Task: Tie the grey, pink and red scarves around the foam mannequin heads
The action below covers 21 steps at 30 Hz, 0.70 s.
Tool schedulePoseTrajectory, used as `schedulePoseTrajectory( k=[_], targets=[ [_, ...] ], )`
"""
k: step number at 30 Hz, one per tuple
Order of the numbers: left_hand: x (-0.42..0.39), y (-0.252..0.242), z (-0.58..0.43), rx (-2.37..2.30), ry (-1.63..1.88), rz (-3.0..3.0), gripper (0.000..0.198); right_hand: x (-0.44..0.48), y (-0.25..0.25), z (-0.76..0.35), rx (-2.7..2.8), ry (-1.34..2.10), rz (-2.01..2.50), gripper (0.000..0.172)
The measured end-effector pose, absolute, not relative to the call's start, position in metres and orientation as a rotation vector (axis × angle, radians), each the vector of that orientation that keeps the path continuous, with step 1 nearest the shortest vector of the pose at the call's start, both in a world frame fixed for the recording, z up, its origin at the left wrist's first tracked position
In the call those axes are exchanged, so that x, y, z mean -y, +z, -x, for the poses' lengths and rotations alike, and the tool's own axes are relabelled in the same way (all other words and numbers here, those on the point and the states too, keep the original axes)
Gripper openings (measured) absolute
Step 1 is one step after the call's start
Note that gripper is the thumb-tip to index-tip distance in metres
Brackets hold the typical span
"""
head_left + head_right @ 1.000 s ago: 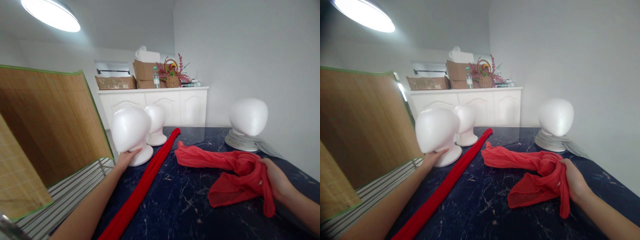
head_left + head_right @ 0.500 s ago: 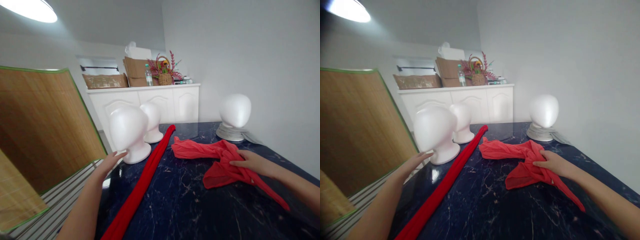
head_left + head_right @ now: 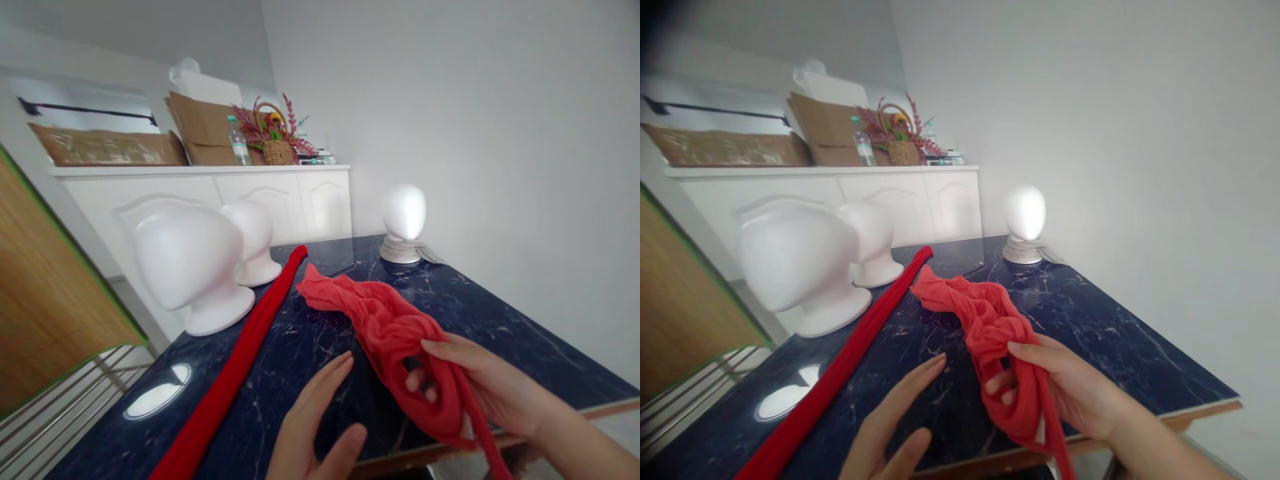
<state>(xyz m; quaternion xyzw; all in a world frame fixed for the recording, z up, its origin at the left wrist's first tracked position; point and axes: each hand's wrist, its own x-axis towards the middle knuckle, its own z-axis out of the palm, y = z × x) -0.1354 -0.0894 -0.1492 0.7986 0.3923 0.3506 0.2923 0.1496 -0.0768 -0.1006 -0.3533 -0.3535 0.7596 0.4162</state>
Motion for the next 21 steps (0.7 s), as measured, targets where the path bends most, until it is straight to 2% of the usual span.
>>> schedulePoseTrajectory(
  k=[3,6,7,8,10,11,14,15,18,21],
  targets=[
    [0.094,-0.142,0.077,-0.941,1.045,-1.906,0.077,0.090,-0.105,-0.120,0.753,1.926,0.746,0.034],
    [0.103,-0.135,0.056,-1.029,1.019,-1.762,0.095,0.094,-0.102,-0.095,0.635,1.856,0.671,0.034],
    [0.107,-0.133,0.054,-1.103,1.035,-1.750,0.092,0.094,-0.100,-0.087,0.622,1.832,0.646,0.034],
    [0.111,-0.130,0.052,-1.185,1.056,-1.753,0.080,0.092,-0.097,-0.080,0.625,1.810,0.610,0.035],
    [0.122,-0.123,0.053,-1.298,1.114,-1.791,0.036,0.087,-0.091,-0.068,0.660,1.783,0.530,0.037],
    [0.127,-0.119,0.055,-1.311,1.139,-1.809,0.024,0.083,-0.089,-0.063,0.681,1.789,0.501,0.034],
    [0.143,-0.109,0.065,-1.216,1.232,-1.767,0.026,0.063,-0.081,-0.050,0.675,1.956,0.483,0.014],
    [0.148,-0.108,0.069,-1.178,1.264,-1.703,0.024,0.053,-0.078,-0.045,0.653,2.026,0.508,0.014],
    [0.161,-0.109,0.084,-1.117,1.311,-1.359,0.021,0.020,-0.067,-0.032,0.610,2.092,0.613,0.027],
    [0.169,-0.113,0.098,-1.012,1.307,-1.065,0.025,-0.021,-0.056,-0.018,0.635,2.004,0.692,0.025]
  ],
)
